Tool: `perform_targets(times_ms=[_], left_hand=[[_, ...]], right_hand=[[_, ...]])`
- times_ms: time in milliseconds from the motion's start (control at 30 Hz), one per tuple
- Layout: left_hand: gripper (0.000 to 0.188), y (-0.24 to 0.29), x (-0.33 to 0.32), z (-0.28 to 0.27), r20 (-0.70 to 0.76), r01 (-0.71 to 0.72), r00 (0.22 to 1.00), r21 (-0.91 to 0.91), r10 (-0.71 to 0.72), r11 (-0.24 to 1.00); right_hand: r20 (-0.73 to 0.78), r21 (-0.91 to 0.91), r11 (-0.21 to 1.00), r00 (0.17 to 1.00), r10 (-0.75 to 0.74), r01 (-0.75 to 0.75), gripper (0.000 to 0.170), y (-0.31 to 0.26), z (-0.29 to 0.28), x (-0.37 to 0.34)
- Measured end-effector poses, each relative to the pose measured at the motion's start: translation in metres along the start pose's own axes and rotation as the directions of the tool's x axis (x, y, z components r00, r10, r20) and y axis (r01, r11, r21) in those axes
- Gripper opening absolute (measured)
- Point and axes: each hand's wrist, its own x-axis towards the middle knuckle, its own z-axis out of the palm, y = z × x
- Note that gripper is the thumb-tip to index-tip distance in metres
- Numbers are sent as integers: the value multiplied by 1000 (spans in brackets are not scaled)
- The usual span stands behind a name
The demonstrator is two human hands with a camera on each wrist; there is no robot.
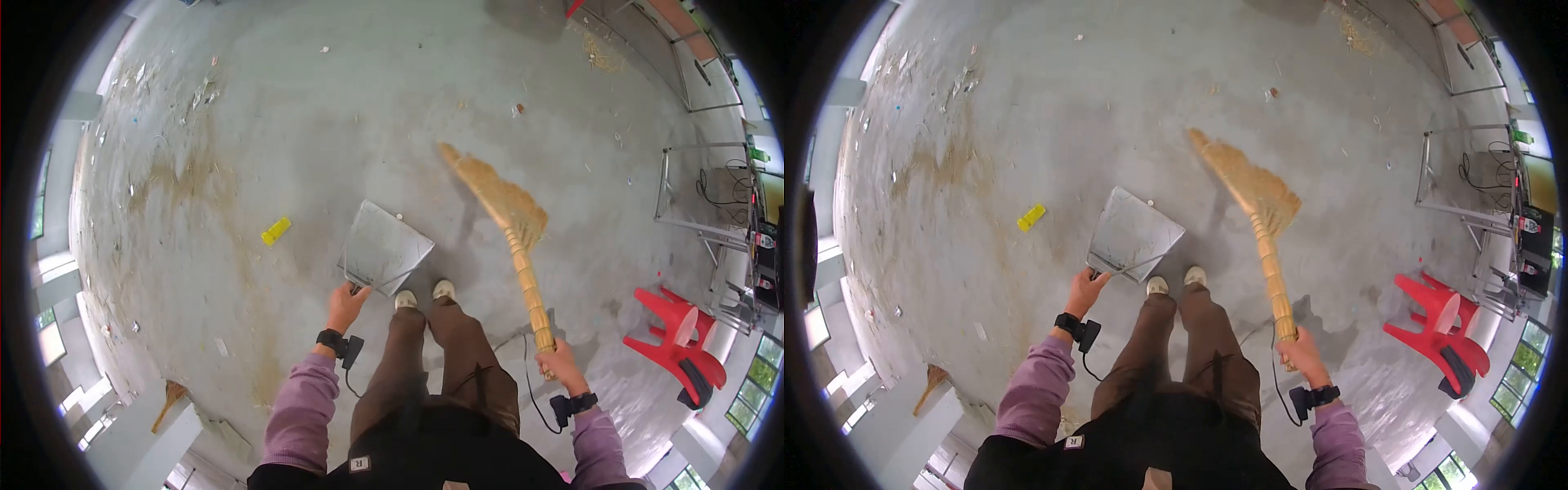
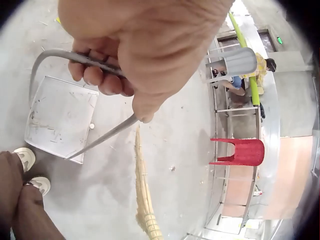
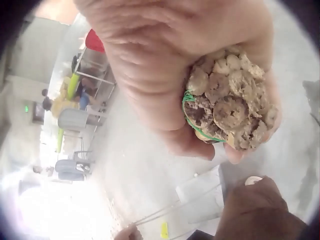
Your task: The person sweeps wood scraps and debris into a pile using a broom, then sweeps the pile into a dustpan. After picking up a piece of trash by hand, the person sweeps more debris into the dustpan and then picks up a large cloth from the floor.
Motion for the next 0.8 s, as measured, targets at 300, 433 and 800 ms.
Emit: perform_targets(times_ms=[300,433,800], left_hand=[[47,49,57,-17,-11,44,999,20,-44,999],[49,100,78,-13,26,59,998,34,-60,998],[44,166,177,0,23,38,999,127,-41,991]], right_hand=[[-126,341,934,990,-65,104,16,-95,-66,160],[-138,497,856,987,-82,141,17,-151,-100,247],[-34,215,966,990,-140,144,18,-206,-72,303]])
